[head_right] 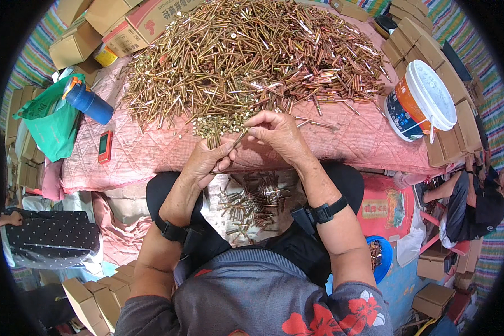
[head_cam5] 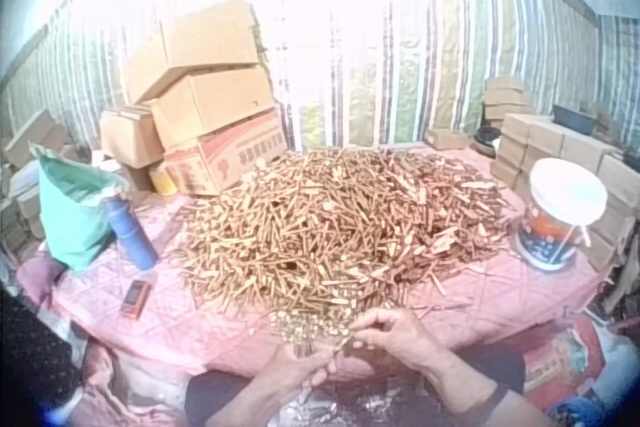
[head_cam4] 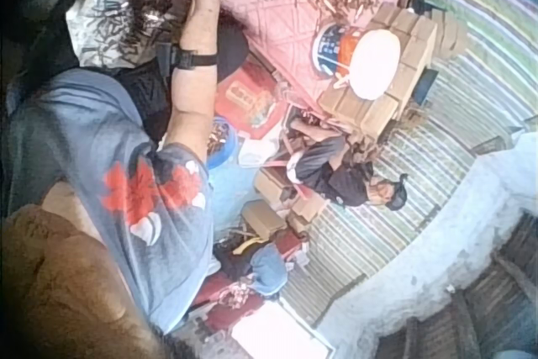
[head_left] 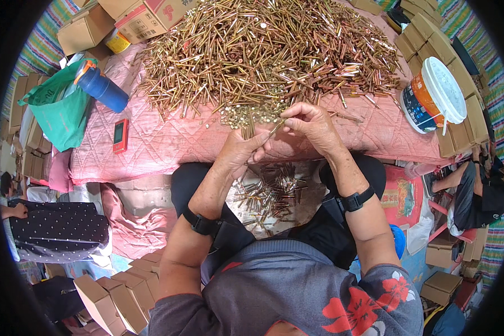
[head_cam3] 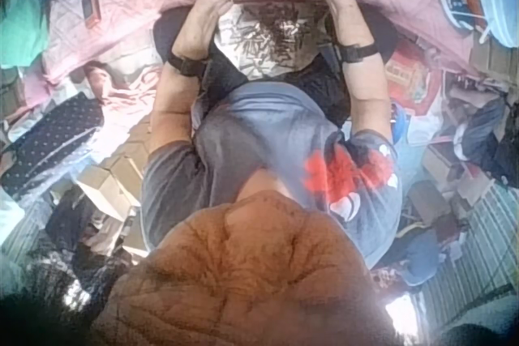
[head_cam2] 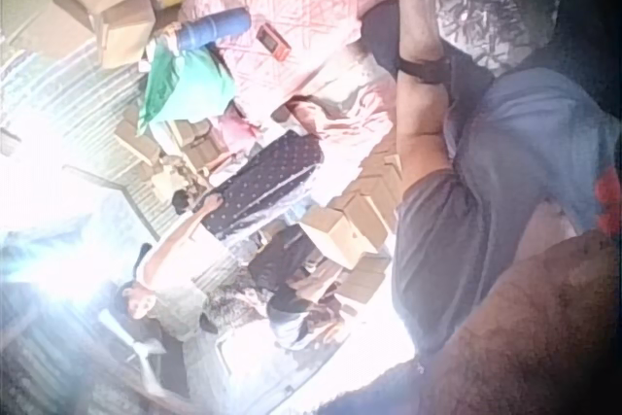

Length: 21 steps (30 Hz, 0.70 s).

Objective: Sorting and manual assembly of small metal pins and gold-colored caps.

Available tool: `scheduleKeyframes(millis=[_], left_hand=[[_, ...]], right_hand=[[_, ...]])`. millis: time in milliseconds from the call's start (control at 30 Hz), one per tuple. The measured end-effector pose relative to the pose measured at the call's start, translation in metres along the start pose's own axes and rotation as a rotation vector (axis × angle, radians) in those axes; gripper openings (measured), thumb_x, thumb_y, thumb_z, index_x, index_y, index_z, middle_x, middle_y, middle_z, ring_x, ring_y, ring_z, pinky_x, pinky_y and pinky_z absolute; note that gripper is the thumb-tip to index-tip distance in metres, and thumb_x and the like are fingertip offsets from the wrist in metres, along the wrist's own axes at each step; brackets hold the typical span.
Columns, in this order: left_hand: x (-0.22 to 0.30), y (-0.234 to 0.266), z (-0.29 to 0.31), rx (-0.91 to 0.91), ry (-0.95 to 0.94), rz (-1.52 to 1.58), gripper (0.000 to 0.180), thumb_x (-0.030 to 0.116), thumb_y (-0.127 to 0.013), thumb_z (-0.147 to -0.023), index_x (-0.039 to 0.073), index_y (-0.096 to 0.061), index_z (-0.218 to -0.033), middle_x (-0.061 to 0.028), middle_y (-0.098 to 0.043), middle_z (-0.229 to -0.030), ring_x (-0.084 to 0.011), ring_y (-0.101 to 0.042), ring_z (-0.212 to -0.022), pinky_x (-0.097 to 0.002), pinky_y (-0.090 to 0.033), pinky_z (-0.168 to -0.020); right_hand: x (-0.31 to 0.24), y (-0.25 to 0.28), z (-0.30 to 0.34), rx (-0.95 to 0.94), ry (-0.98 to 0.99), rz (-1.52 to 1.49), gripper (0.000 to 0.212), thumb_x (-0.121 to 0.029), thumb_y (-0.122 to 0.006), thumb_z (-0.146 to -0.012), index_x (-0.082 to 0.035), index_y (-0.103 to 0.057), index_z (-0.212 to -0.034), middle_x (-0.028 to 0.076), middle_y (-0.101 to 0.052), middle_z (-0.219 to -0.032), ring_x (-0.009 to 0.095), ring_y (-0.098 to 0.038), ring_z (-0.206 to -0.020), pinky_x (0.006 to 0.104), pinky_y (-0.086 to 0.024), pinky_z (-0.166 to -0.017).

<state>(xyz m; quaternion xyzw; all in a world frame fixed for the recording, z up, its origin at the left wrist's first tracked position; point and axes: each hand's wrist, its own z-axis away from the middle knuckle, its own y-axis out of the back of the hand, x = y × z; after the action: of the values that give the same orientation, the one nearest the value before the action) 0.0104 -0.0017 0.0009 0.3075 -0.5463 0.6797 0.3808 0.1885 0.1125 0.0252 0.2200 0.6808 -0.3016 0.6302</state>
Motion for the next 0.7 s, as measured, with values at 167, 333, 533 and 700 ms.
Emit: scheduleKeyframes(millis=[167, 333, 533, 700], left_hand=[[0.001, -0.001, 0.002, -0.016, 0.073, 0.097, 0.020, 0.015, -0.063, -0.090, -0.005, -0.061, -0.094, -0.0056, -0.062, -0.069, -0.0043, -0.045, -0.043, -0.0154, -0.030, -0.035], [0.001, 0.004, 0.002, -0.042, 0.114, 0.125, 0.019, 0.015, -0.063, -0.090, -0.004, -0.061, -0.091, -0.0053, -0.061, -0.068, -0.0040, -0.044, -0.042, -0.0154, -0.030, -0.035], [0.001, 0.001, 0.003, -0.043, 0.095, 0.081, 0.018, 0.017, -0.064, -0.089, -0.002, -0.061, -0.088, -0.0050, -0.061, -0.067, -0.0038, -0.045, -0.042, -0.0155, -0.031, -0.035], [0.000, -0.001, 0.004, -0.014, 0.061, 0.015, 0.019, 0.017, -0.064, -0.089, -0.002, -0.062, -0.090, -0.0046, -0.061, -0.067, -0.0040, -0.046, -0.042, -0.0153, -0.031, -0.035]], right_hand=[[-0.001, 0.005, -0.002, -0.045, 0.033, 0.087, 0.012, -0.003, -0.064, -0.085, 0.000, -0.064, -0.096, 0.002, -0.062, -0.086, 0.008, -0.059, -0.074, 0.0209, -0.049, -0.068], [-0.006, 0.008, -0.005, -0.160, 0.140, 0.116, 0.010, -0.001, -0.062, -0.085, 0.001, -0.065, -0.094, 0.002, -0.062, -0.087, 0.009, -0.058, -0.074, 0.0221, -0.049, -0.068], [-0.004, 0.009, -0.006, -0.139, 0.019, 0.147, 0.008, -0.002, -0.064, -0.085, -0.001, -0.064, -0.093, 0.000, -0.063, -0.087, 0.005, -0.058, -0.075, 0.0198, -0.048, -0.067], [0.002, 0.013, -0.008, -0.115, 0.034, 0.214, 0.007, -0.007, -0.067, -0.084, -0.004, -0.062, -0.088, -0.004, -0.058, -0.079, 0.003, -0.052, -0.071, 0.0180, -0.044, -0.062]])
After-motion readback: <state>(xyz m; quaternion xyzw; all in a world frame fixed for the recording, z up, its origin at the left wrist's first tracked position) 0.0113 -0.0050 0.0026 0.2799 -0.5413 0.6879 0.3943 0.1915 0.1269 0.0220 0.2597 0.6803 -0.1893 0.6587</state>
